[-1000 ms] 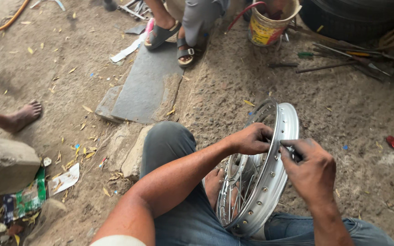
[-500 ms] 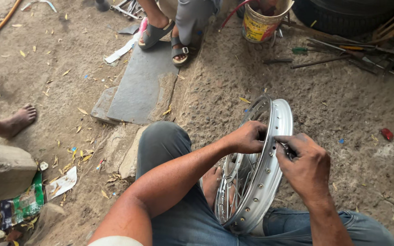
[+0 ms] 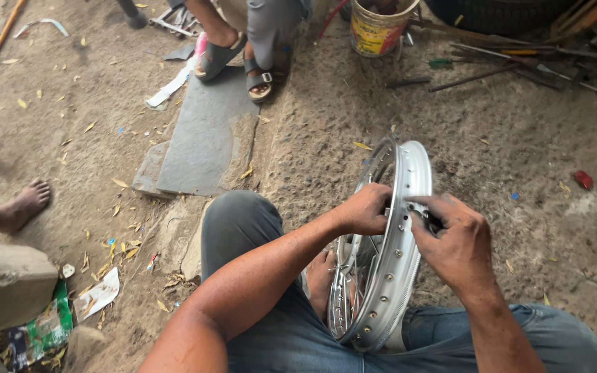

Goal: The person is assembling a bicycle wheel by inserting and tightening spokes into the rim. They use a spoke wrench to tighten the nipples while holding the wheel between their legs.

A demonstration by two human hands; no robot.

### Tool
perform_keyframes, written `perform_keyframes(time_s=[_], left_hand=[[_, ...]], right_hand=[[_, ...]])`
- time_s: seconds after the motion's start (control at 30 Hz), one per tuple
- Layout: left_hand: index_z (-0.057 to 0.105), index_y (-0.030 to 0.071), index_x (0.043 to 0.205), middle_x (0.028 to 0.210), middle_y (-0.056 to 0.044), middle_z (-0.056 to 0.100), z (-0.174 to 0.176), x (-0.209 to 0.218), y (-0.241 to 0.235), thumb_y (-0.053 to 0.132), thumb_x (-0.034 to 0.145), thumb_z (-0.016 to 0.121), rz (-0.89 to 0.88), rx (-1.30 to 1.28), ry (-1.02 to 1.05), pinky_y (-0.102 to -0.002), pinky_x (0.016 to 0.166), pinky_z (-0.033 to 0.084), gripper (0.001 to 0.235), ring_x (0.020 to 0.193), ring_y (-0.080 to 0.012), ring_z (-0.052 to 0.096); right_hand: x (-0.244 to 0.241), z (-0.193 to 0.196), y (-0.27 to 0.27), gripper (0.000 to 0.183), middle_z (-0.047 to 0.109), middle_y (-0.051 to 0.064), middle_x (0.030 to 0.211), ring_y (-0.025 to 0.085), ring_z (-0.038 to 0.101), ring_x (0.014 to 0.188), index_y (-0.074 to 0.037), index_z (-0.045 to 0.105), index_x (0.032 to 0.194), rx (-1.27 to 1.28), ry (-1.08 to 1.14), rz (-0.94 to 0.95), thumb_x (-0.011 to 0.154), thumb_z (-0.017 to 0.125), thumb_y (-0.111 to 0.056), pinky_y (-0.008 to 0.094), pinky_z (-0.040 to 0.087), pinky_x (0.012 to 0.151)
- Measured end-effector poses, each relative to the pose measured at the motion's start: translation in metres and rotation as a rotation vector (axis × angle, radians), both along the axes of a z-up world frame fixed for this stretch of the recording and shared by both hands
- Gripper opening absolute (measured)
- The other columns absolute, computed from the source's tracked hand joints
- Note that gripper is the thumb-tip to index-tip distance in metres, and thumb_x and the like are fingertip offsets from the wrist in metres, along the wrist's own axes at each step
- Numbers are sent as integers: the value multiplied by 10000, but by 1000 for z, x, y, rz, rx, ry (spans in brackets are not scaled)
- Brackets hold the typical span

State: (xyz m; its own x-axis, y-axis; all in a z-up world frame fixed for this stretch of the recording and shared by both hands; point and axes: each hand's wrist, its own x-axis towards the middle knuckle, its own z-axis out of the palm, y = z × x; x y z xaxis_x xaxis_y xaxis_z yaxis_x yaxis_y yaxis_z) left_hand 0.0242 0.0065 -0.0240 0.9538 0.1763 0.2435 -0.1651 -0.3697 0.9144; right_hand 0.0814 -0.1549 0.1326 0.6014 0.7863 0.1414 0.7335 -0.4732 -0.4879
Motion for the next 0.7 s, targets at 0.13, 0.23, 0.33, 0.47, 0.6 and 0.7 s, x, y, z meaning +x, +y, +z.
perform_keyframes(time_s=[0.13,0.23,0.33,0.47,0.6,0.7], left_hand=[[730,-3,1010,921,-205,743,0,3,-3,195,760,752,-36,46,-125,-433,780,591,320,850,-350,746],[690,-2,971,899,-191,738,1,-1,-1,220,787,750,-34,69,-17,-422,783,598,295,817,-332,749],[699,-3,982,901,-195,741,2,1,-2,202,779,729,-46,36,-49,-432,764,592,290,837,-339,751],[691,-10,961,889,-203,729,3,1,-2,207,798,736,-43,61,-44,-437,759,591,275,824,-353,743],[693,-8,974,897,-208,727,6,0,-2,190,801,724,-35,76,-33,-440,749,586,265,816,-366,733],[693,-4,988,918,-207,729,9,0,-1,191,824,724,-50,91,-59,-443,766,587,257,831,-365,730]], right_hand=[[3,-1,0,223,765,42,923,157,744,750,-124,783,1046,0,75,-55,832,781,-191,322,601,653],[3,-1,1,233,757,46,908,170,739,738,-137,794,1050,-32,67,-36,822,771,-180,331,601,654],[4,-1,1,201,760,43,893,172,743,747,-125,788,1017,-36,47,-46,837,788,-215,338,599,658],[6,-4,0,195,757,40,875,175,747,722,-124,786,1008,-51,60,-51,838,795,-218,339,603,636],[6,-9,-2,185,753,53,878,192,741,731,-103,783,1003,48,-56,6,847,805,-200,345,592,635],[7,-10,-3,177,747,61,899,192,745,744,-90,773,1003,102,-57,36,856,794,-187,330,599,647]])
